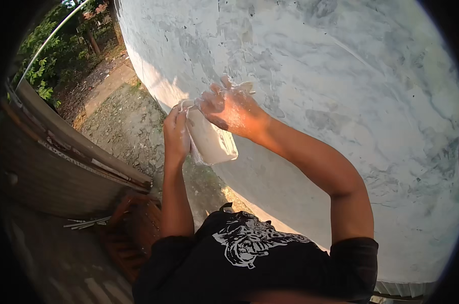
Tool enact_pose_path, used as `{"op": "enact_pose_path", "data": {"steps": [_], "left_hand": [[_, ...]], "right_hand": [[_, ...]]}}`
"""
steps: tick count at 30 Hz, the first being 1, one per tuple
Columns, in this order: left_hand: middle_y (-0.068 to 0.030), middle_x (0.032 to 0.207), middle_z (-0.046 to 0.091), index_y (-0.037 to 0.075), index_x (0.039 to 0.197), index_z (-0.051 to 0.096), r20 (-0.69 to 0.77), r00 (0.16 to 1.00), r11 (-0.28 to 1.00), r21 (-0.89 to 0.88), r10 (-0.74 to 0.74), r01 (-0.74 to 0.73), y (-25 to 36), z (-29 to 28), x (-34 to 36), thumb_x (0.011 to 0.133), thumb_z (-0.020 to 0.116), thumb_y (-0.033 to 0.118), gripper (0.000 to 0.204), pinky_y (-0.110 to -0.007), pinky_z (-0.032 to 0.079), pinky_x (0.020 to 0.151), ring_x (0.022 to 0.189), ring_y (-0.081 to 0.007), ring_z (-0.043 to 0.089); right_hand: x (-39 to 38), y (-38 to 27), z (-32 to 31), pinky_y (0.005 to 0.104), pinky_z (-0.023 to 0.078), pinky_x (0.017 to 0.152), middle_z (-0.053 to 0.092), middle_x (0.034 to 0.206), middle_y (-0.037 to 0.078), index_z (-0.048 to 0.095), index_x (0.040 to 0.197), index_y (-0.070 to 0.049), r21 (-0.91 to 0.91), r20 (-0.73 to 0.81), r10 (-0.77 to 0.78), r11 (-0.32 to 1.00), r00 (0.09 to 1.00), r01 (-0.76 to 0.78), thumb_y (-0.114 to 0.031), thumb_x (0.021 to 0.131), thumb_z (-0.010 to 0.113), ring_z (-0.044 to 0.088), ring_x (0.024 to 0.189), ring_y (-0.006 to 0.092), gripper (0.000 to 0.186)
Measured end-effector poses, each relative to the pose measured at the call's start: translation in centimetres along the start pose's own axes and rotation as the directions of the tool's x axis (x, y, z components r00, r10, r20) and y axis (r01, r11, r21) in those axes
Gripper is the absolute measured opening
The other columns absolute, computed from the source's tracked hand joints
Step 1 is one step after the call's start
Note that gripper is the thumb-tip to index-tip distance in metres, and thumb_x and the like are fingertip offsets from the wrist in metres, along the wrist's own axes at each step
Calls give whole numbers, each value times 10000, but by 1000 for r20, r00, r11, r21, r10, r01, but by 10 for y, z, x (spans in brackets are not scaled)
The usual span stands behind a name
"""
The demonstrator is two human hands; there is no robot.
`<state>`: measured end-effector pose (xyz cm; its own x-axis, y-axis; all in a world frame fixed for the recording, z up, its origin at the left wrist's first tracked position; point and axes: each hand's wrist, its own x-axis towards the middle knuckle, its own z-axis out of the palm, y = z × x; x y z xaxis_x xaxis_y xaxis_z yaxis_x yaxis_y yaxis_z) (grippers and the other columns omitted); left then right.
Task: Applying plaster or wall filler to a concrete wall using a hand-held scraper tool.
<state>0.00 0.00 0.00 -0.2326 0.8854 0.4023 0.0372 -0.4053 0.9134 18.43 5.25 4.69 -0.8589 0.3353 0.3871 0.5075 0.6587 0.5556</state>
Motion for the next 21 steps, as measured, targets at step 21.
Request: {"op": "enact_pose_path", "data": {"steps": [21], "left_hand": [[-84,1025,651,-62,1148,616,-48,998,976,-217,-47,35,-25,21,-7,1032,379,152,339,-285,481,856,925,-139,595]], "right_hand": [[-7,15,-25,527,449,1024,674,861,103,678,933,-62,147,166,7,989,986,-32,-135,865,638,698,908,308,108]]}}
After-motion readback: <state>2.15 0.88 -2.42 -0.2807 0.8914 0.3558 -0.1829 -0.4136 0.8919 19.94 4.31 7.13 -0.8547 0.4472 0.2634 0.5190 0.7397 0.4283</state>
